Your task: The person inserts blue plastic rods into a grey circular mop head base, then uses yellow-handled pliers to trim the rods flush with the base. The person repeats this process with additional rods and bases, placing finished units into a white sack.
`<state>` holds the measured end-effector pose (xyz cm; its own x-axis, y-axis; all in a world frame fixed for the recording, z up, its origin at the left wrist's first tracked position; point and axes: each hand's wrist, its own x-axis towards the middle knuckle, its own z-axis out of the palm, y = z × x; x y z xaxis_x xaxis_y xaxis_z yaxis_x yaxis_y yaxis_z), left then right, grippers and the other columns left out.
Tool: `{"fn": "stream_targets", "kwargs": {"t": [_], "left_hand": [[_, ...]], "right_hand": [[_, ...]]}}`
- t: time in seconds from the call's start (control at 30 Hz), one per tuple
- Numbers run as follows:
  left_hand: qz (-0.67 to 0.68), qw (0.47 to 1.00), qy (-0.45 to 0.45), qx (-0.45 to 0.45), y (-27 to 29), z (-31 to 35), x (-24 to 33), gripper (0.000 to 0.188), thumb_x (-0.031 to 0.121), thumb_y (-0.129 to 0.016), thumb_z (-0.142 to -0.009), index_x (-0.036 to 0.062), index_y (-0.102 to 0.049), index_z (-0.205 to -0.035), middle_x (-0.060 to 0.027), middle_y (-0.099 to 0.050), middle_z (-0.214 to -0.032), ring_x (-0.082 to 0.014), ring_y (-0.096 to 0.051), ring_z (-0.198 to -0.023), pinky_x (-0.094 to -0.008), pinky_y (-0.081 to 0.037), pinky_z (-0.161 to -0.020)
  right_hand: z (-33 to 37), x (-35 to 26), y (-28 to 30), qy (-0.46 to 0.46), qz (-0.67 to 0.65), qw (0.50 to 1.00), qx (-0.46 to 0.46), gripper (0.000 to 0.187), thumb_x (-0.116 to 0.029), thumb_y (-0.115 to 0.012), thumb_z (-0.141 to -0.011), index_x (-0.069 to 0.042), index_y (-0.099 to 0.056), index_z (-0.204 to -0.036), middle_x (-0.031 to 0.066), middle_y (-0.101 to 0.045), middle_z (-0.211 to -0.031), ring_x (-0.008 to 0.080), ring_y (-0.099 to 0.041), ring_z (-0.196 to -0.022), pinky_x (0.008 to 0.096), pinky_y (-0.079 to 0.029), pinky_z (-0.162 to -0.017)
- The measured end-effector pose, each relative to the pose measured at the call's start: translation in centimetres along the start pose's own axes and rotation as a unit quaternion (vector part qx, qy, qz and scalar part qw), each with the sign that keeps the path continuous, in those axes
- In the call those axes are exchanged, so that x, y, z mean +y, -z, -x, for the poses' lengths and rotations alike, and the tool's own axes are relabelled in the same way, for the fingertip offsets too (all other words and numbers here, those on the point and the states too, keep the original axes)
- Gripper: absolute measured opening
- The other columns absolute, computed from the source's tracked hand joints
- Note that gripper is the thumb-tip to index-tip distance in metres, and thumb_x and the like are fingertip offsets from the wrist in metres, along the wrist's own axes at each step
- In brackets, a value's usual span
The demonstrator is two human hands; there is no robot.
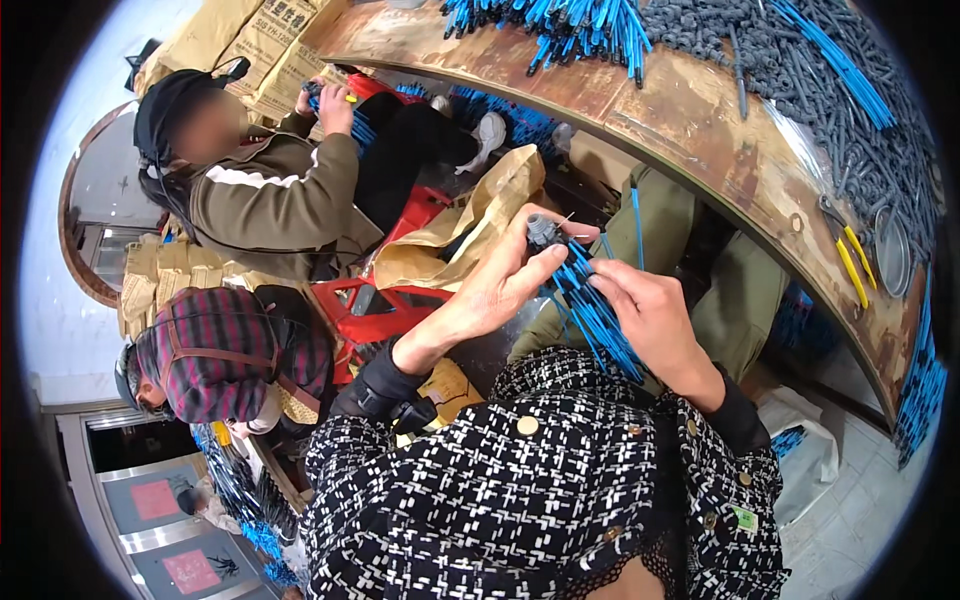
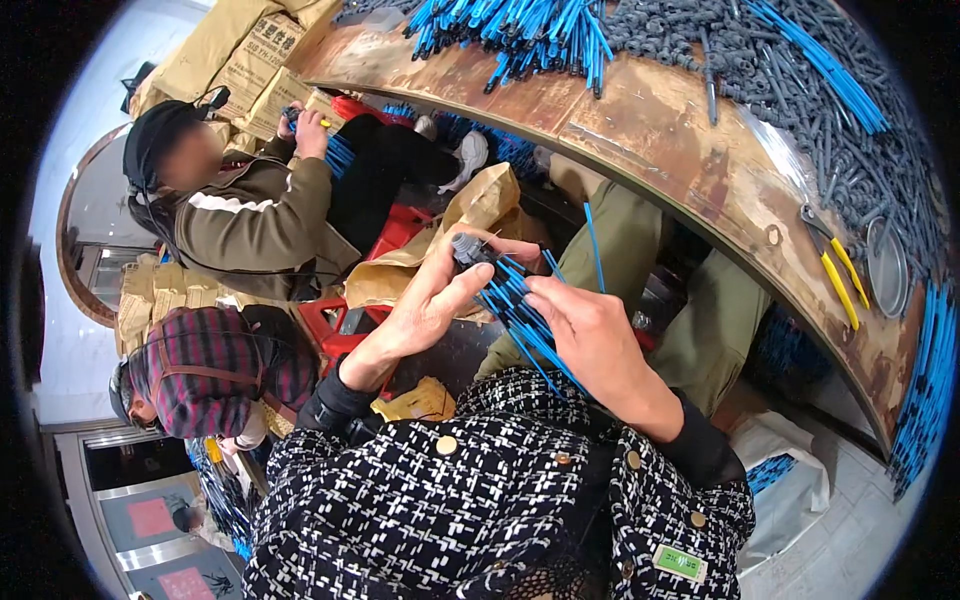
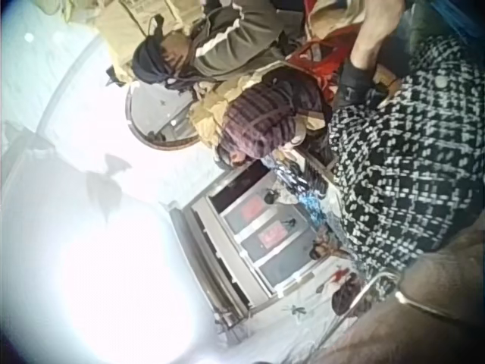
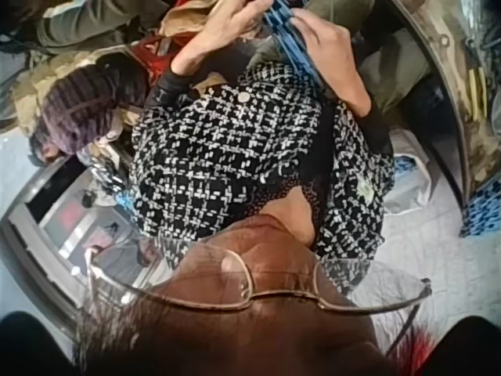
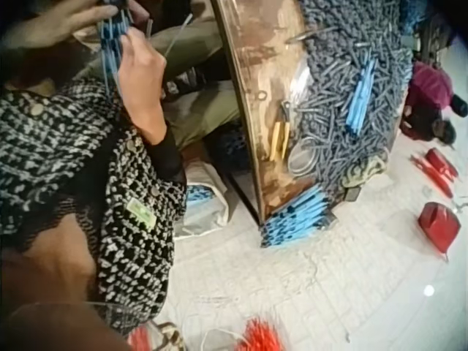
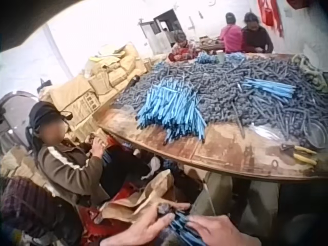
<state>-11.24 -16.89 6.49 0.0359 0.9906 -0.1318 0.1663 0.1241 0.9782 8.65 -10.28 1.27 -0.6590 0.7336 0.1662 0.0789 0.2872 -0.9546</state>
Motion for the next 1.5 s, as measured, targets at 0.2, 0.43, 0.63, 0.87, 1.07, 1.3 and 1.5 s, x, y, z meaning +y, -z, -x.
{"fn": "stream_targets", "kwargs": {"t": [0.2,0.43,0.63,0.87,1.07,1.3,1.5], "left_hand": [[-0.023,0.997,0.016,-0.065,-0.5,-1.6,1.7,0.027,0.017,-0.050,-0.106,0.0012,-0.043,-0.127,-0.0143,-0.055,-0.135,-0.0174,-0.052,-0.124,-0.0361,-0.041,-0.107],[0.057,0.997,-0.005,-0.056,-0.3,-2.3,-0.1,0.033,0.023,-0.063,-0.100,0.0020,-0.050,-0.121,-0.0129,-0.066,-0.126,-0.0098,-0.064,-0.096,-0.0228,-0.052,-0.068],[0.070,0.994,-0.002,0.083,-2.3,-2.9,-1.3,0.018,0.010,-0.064,-0.095,0.0000,-0.051,-0.103,-0.0104,-0.072,-0.094,-0.0139,-0.068,-0.088,-0.0296,-0.055,-0.084],[0.016,0.998,-0.022,0.052,-3.0,-5.8,-0.8,0.014,0.011,-0.064,-0.094,0.0025,-0.054,-0.098,-0.0102,-0.073,-0.089,-0.0135,-0.068,-0.082,-0.0284,-0.053,-0.078],[0.075,0.973,-0.131,-0.173,-5.0,-9.9,3.6,0.005,0.002,-0.059,-0.094,0.0011,-0.054,-0.095,-0.0159,-0.071,-0.089,-0.0228,-0.070,-0.092,-0.0364,-0.055,-0.085],[0.010,0.967,-0.057,-0.247,-8.5,-8.6,0.7,0.010,0.003,-0.063,-0.094,0.0004,-0.054,-0.100,-0.0141,-0.074,-0.101,-0.0165,-0.068,-0.098,-0.0319,-0.053,-0.088],[0.041,0.975,-0.031,-0.214,-7.1,-8.8,-0.1,0.012,0.004,-0.063,-0.096,0.0010,-0.052,-0.101,-0.0129,-0.072,-0.104,-0.0174,-0.067,-0.106,-0.0326,-0.052,-0.093]], "right_hand": [[0.9,0.4,0.3,0.041,0.023,0.997,0.062,0.020,-0.005,-0.065,-0.093,0.001,-0.068,-0.111,0.0244,-0.067,-0.089,0.0388,-0.068,-0.076,0.0406,-0.053,-0.065],[0.3,-0.5,1.1,-0.007,0.026,1.000,0.013,0.020,-0.004,-0.064,-0.093,0.001,-0.068,-0.112,0.0236,-0.068,-0.089,0.0393,-0.068,-0.076,0.0419,-0.054,-0.065],[0.2,-0.6,-0.4,0.053,0.093,0.992,0.070,0.012,-0.004,-0.065,-0.092,0.002,-0.067,-0.101,0.0203,-0.067,-0.081,0.0373,-0.068,-0.071,0.0432,-0.052,-0.059],[1.8,-1.5,3.0,0.059,0.408,0.903,0.124,0.014,-0.015,-0.073,-0.088,-0.005,-0.064,-0.083,0.0088,-0.062,-0.068,0.0261,-0.063,-0.058,0.0388,-0.050,-0.052],[6.6,0.1,13.1,0.074,0.498,0.830,0.242,0.011,-0.014,-0.073,-0.086,-0.005,-0.067,-0.082,0.0080,-0.064,-0.075,0.0254,-0.063,-0.065,0.0370,-0.050,-0.057],[8.0,5.3,26.4,0.022,0.634,0.741,0.219,0.030,-0.021,-0.072,-0.084,-0.003,-0.064,-0.107,0.0135,-0.064,-0.104,0.0331,-0.059,-0.100,0.0450,-0.047,-0.086],[7.5,8.6,28.0,-0.060,0.614,0.765,0.183,0.049,-0.034,-0.072,-0.088,0.002,-0.060,-0.120,0.0185,-0.060,-0.114,0.0382,-0.057,-0.106,0.0464,-0.046,-0.093]]}}
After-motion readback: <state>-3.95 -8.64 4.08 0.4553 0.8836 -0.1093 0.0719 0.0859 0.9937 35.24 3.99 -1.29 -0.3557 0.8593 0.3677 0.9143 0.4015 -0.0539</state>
